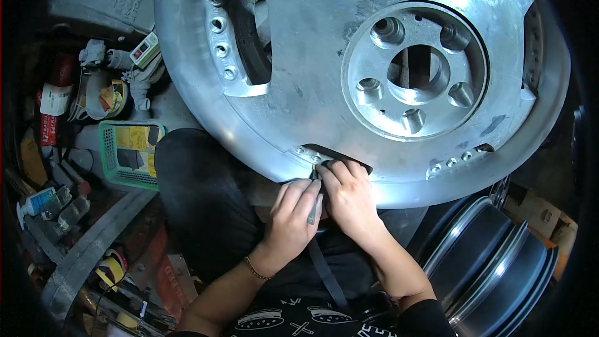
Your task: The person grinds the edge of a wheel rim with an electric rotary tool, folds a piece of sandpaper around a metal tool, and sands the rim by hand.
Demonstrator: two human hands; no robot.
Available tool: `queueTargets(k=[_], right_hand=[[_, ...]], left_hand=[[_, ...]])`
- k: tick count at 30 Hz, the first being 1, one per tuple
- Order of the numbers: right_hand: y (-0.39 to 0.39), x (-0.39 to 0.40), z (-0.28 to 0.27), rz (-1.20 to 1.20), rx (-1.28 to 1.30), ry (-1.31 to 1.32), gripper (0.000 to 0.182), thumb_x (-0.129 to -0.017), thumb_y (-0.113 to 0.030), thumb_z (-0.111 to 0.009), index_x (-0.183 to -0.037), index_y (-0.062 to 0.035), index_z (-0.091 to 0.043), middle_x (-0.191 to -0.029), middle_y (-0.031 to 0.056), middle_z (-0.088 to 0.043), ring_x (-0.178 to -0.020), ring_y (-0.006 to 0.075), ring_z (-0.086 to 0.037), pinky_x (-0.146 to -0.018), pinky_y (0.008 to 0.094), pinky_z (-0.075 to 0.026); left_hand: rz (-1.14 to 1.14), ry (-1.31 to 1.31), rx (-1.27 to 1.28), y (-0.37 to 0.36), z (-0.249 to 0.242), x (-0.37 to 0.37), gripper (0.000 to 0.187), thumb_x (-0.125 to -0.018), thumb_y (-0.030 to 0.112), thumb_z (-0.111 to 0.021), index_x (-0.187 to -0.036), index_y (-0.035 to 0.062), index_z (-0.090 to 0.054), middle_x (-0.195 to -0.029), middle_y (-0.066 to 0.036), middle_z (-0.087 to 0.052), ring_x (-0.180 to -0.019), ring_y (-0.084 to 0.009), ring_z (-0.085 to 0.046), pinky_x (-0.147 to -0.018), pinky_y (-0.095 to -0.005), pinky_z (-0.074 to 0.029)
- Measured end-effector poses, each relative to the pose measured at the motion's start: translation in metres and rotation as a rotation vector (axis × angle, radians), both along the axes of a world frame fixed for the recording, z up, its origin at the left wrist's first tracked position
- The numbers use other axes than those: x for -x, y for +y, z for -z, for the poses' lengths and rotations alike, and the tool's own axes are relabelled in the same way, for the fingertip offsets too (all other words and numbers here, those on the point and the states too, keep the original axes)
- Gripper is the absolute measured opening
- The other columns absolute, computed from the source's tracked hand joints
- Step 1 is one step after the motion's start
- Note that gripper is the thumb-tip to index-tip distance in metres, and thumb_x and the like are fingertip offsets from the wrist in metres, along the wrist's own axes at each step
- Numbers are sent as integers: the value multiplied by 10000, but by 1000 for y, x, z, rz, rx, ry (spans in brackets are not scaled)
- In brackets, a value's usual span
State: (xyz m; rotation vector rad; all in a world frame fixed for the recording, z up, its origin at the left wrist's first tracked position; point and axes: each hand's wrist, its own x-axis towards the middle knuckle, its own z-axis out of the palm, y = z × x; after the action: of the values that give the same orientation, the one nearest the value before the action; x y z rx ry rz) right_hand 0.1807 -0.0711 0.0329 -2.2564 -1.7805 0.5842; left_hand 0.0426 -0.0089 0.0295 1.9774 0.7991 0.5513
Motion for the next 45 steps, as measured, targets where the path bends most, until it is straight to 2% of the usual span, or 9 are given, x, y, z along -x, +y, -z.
queueTargets(k=[4, 7, 12, 22, 24, 31, 43, 45], right_hand=[[16, 7, 1, -19, -65, 11, 331, -790, -132, -606, -1088, 2, -661, -1042, 92, -605, -1041, 271, -559, -895, 386, -452], [23, 8, -2, -30, -16, 31, 325, -794, -133, -603, -1086, 0, -660, -1030, 89, -603, -1038, 272, -558, -902, 386, -448], [-1, -2, -9, -3, 44, -33, 346, -804, -115, -601, -1123, 9, -653, -1051, 112, -585, -1036, 308, -540, -904, 406, -441], [-1, 2, -11, 47, 97, -60, 396, -758, -100, -647, -1141, 3, -640, -1033, 153, -566, -988, 334, -538, -864, 417, -452], [0, 2, -12, 72, 96, -53, 402, -743, -104, -659, -1133, -6, -640, -1045, 155, -563, -989, 336, -538, -856, 414, -459], [-1, 1, -8, 62, 67, -23, 391, -735, -100, -662, -1116, -11, -648, -995, 130, -588, -967, 323, -559, -848, 409, -465], [2, 5, -1, 30, 2, -43, 389, -742, -108, -643, -1106, 24, -667, -978, 114, -613, -978, 295, -565, -847, 392, -457], [7, 7, 1, 15, -16, 0, 392, -743, -105, -644, -1112, 24, -666, -980, 114, -616, -987, 295, -564, -853, 394, -455]], left_hand=[[-54, 27, -60, 8, 2, 6, 294, -792, -50, -683, -1082, -38, -640, -1020, -179, -621, -931, -352, -612, -825, -409, -508], [-87, 29, -53, 11, 1, 8, 286, -794, -49, -682, -1077, -39, -644, -1025, -179, -622, -930, -349, -613, -822, -407, -508], [7, -1, 2, -1, 1, -2, 307, -778, -46, -701, -1079, -38, -641, -1030, -175, -615, -924, -350, -613, -814, -403, -513], [12, 27, 38, -1, 1, -2, 322, -775, -43, -708, -1088, -29, -632, -1037, -175, -602, -929, -354, -603, -820, -410, -509], [41, 30, 16, -1, 2, -1, 317, -844, 36, -681, -1138, -51, -602, -1061, -190, -588, -955, -357, -590, -844, -416, -508], [42, 29, 16, 0, 3, -1, 321, -845, 37, -680, -1143, -51, -598, -1065, -188, -582, -944, -356, -588, -840, -417, -507], [40, 31, 16, 0, 1, -1, 311, -833, 14, -675, -1128, -59, -607, -1063, -196, -589, -949, -357, -594, -840, -414, -510], [-30, 18, -14, 4, 2, 1, 311, -791, -55, -685, -1097, -53, -627, -1027, -189, -610, -922, -358, -610, -813, -415, -511]])
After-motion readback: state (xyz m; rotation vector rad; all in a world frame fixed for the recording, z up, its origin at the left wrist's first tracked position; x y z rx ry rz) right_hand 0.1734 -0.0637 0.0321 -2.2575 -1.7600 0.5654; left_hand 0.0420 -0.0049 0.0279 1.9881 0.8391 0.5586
